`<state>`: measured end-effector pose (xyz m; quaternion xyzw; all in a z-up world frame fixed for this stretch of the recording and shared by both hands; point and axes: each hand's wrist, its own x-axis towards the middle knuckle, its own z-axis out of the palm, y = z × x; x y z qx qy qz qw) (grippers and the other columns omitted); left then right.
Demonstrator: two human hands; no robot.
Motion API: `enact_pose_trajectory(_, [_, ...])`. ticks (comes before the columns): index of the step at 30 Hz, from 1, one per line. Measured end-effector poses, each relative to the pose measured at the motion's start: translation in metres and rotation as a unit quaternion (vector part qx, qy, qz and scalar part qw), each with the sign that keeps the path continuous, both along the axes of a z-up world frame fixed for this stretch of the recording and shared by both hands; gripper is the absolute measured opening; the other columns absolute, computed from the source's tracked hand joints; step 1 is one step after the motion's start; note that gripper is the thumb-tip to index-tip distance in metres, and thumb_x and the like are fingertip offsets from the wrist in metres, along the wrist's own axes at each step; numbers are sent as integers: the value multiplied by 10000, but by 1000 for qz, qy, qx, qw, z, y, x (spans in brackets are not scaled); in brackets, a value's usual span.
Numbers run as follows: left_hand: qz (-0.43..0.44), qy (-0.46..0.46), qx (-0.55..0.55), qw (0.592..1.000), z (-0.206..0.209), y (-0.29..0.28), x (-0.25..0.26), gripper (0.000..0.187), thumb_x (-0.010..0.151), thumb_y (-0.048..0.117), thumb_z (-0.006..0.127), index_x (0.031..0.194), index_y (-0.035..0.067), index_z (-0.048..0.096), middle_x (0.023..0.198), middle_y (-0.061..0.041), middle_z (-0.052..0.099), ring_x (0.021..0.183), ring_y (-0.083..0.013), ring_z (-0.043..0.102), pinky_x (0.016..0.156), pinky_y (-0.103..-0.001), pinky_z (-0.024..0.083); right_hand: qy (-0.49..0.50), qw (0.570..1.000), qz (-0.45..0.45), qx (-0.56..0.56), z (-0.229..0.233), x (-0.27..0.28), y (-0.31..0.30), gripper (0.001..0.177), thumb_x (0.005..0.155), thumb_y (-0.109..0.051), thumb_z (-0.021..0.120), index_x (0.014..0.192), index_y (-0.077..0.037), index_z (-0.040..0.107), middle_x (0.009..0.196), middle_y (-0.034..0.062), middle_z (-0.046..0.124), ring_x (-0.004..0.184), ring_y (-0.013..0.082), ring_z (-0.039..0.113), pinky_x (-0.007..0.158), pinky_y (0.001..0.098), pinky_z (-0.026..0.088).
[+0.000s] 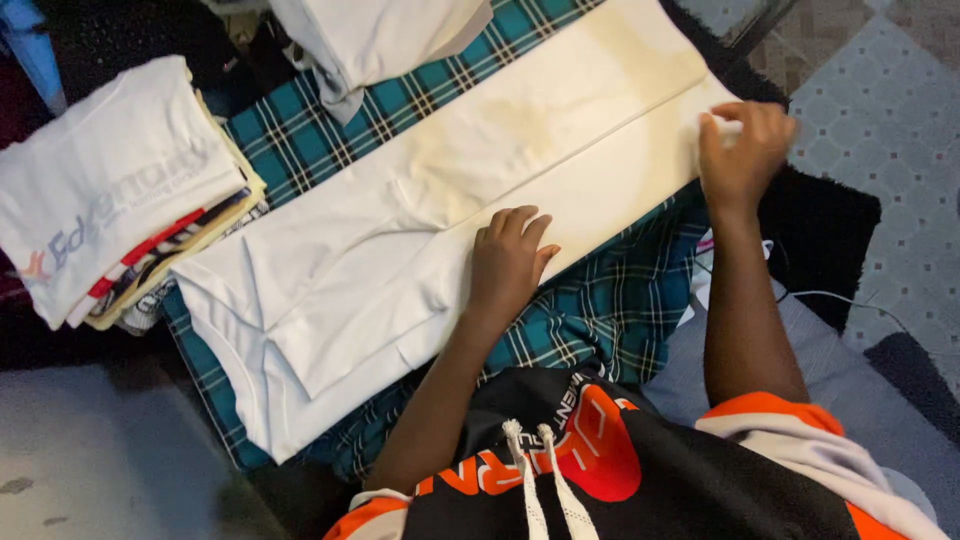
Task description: Folding various items of clothing including t-shirts and jerseys on a bed.
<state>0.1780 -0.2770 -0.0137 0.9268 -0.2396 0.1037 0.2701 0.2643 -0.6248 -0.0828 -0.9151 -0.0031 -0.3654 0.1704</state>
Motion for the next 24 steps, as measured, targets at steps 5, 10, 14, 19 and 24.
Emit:
enact_pose_trajectory(5, [50,-3,23,998,-9,-5,14,479,853,304,802,1263,83,689,1343,-67,601,1241,-275,544,962,-452,470,179,977,-4,114,38,54,13,303,943,-231,853,1116,-42,692,950,114,714,868,251,627,801,425,490])
enact_pose_trajectory(10, [99,16,60,993,-10,-10,23,580,831,389,801,1316,99,668,1502,-73,477,1322,-311,438,1006,-538,423,268,961,62,41,61,42,60,280,951,-277,875,985,-34,739,955,137,741,828,246,685,736,421,542])
enact_pose_trajectory(14, [113,41,101,988,-22,-10,27,675,844,431,772,1413,118,584,1620,-61,323,1396,-332,325,1009,-605,367,354,881,263,170,46,-9,130,188,986,-253,662,1075,-108,741,1134,126,719,1064,266,671,906,396,563])
enact_pose_trajectory(19, [92,42,117,988,-30,-3,22,682,935,314,670,1542,94,449,1667,-37,287,1462,-294,334,1097,-578,328,213,898,384,-19,45,-34,157,366,928,-145,650,1282,-61,694,1351,138,670,1304,318,610,1114,436,506])
enact_pose_trajectory(24, [74,33,105,991,-22,-2,20,609,975,192,521,1566,94,415,1692,-28,298,1501,-254,350,1157,-569,281,185,919,319,-140,31,4,140,497,1032,-383,603,1348,0,633,1411,215,612,1379,376,538,1221,501,342])
